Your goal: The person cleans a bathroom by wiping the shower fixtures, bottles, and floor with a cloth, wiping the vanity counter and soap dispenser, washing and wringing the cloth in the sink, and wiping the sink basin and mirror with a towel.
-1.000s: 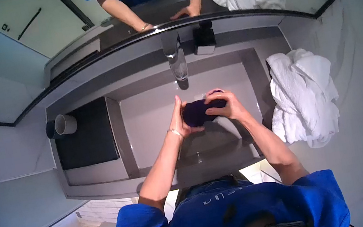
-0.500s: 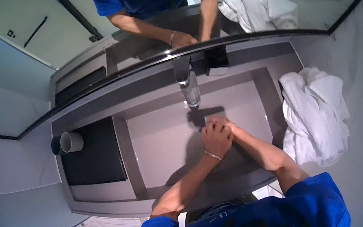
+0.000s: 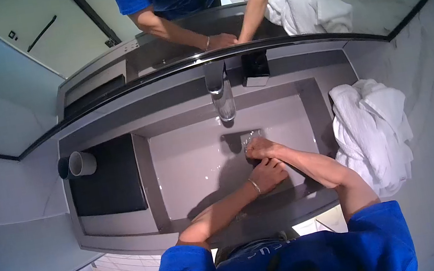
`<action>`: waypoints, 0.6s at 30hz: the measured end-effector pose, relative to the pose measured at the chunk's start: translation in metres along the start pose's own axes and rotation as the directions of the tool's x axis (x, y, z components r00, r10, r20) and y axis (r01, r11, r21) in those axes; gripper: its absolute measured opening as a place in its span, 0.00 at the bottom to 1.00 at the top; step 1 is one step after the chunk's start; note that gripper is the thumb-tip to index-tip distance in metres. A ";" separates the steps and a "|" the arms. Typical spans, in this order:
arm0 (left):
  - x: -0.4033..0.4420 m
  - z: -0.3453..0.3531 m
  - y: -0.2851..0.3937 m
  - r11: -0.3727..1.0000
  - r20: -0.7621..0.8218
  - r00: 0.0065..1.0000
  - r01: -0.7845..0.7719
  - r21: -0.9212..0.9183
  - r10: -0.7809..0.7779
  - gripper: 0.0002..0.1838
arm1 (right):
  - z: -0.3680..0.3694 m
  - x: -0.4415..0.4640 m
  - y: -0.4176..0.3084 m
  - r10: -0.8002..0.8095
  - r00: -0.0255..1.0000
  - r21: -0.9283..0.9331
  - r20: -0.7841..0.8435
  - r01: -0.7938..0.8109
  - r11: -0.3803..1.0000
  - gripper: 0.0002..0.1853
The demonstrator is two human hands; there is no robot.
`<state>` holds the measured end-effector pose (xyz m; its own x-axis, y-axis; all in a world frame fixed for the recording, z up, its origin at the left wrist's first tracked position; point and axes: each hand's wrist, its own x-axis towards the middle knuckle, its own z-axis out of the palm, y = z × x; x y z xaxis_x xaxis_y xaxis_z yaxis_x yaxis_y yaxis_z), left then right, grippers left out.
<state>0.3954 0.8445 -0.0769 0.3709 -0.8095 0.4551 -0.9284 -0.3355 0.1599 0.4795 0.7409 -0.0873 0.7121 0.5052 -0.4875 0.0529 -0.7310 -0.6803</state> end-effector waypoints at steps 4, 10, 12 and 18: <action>-0.011 -0.049 -0.009 0.569 0.132 0.660 0.718 -0.401 -0.739 0.19 | -0.032 -0.042 -0.012 0.005 0.973 0.451 -0.230 0.102 0.886 0.10; -0.012 -0.120 -0.011 -0.525 0.585 0.418 0.262 -0.810 -0.695 0.31 | -0.030 -0.113 -0.078 -0.073 0.876 0.813 -0.476 0.470 0.344 0.31; -0.014 -0.145 -0.006 -0.614 0.496 0.445 -0.169 -0.771 -0.745 0.22 | -0.029 -0.122 -0.088 -0.053 0.891 0.890 -0.451 0.454 0.049 0.47; -0.008 -0.171 0.012 -0.514 0.388 0.409 -0.265 -0.816 -0.826 0.21 | 0.026 -0.128 -0.120 -0.078 0.981 0.887 -0.177 0.193 0.420 0.44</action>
<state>0.3771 0.9296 0.0712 0.9275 -0.2406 -0.2860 0.3601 0.7801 0.5116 0.3635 0.7760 0.0425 0.8187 0.4710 -0.3285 -0.4608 0.1974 -0.8653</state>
